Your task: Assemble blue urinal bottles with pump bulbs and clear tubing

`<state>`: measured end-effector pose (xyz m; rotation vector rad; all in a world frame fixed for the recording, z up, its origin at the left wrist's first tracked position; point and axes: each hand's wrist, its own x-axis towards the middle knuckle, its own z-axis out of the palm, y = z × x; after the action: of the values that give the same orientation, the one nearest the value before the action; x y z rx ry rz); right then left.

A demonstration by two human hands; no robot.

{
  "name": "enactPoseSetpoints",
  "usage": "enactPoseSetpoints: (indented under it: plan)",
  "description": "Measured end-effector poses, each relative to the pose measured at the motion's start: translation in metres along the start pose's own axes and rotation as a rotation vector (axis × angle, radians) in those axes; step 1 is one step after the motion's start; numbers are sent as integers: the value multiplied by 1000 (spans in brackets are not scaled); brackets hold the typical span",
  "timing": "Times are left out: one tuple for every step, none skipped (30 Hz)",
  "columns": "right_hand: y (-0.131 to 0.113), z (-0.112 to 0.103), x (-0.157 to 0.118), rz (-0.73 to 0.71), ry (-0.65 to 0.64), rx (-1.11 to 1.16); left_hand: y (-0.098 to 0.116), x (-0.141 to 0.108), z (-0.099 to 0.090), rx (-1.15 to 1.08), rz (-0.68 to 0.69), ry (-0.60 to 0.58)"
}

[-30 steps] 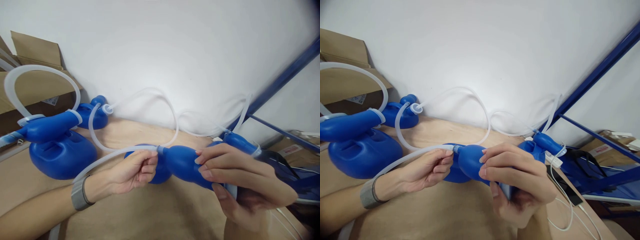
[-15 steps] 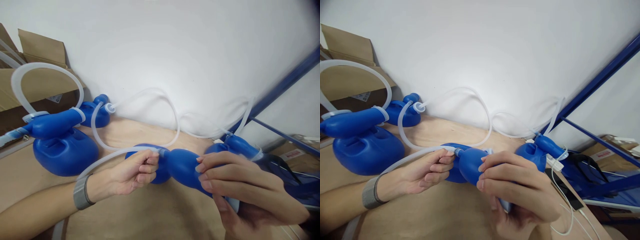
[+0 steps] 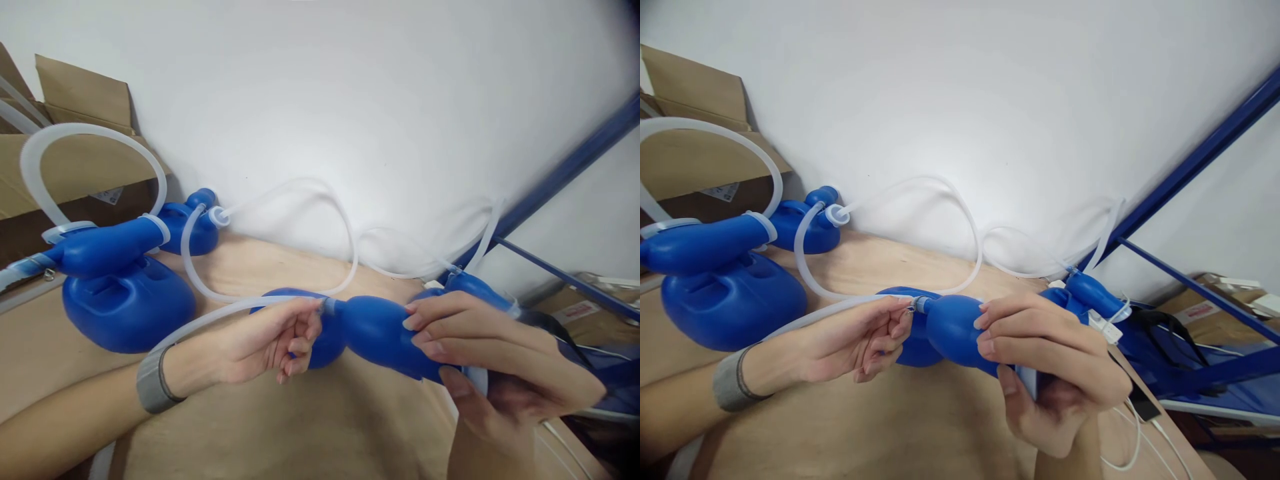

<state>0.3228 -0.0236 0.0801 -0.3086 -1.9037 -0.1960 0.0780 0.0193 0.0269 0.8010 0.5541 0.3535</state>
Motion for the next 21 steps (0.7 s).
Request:
enactPoseSetpoints:
  plan:
    - [1,-4,-1,1,-4,-7,1,-1,0,30,17,8]
    - [1,-8,-1,12,1,-16,3,-3,-1,78,53,28]
    - [2,-12,-1,31,12,-20,5,-5,-2,148,110,65]
    - [3,-15,-2,62,35,-18,8,-7,-3,246,186,117]
    - [5,-18,-2,101,71,-9,10,-10,-5,373,282,189]
    - [6,-20,-2,145,101,10,12,-13,-6,527,397,280]
    - [8,-21,-3,192,129,40,14,-17,-8,699,523,379]
    - [10,-21,-4,234,155,80,16,-20,-10,877,650,476]
    - [12,-20,-5,277,173,127,17,-23,-11,1044,767,554]
    - [14,-18,-6,322,182,174,18,-25,-13,1188,865,602]
    - [17,-16,-8,357,189,220,18,-27,-14,1300,926,607]
    - [20,-13,-9,387,193,261,18,-28,-15,1378,943,568]
    - [22,-9,-11,412,197,296,17,-27,-16,1419,927,508]
    - [25,-6,-12,436,205,325,16,-26,-16,1432,894,451]
    - [27,-2,-13,464,217,349,16,-24,-17,1428,859,409]
    - [29,2,-14,497,230,367,15,-22,-17,1415,828,392]
    - [31,5,-15,532,244,381,15,-20,-18,1400,808,397]
    - [32,8,-15,564,260,390,15,-17,-18,1386,795,413]
    - [32,10,-15,590,277,394,15,-16,-18,1374,783,431]
    - [32,12,-15,609,290,395,15,-14,-19,1361,767,443]
    - [32,13,-14,620,294,396,15,-13,-19,1347,747,450]
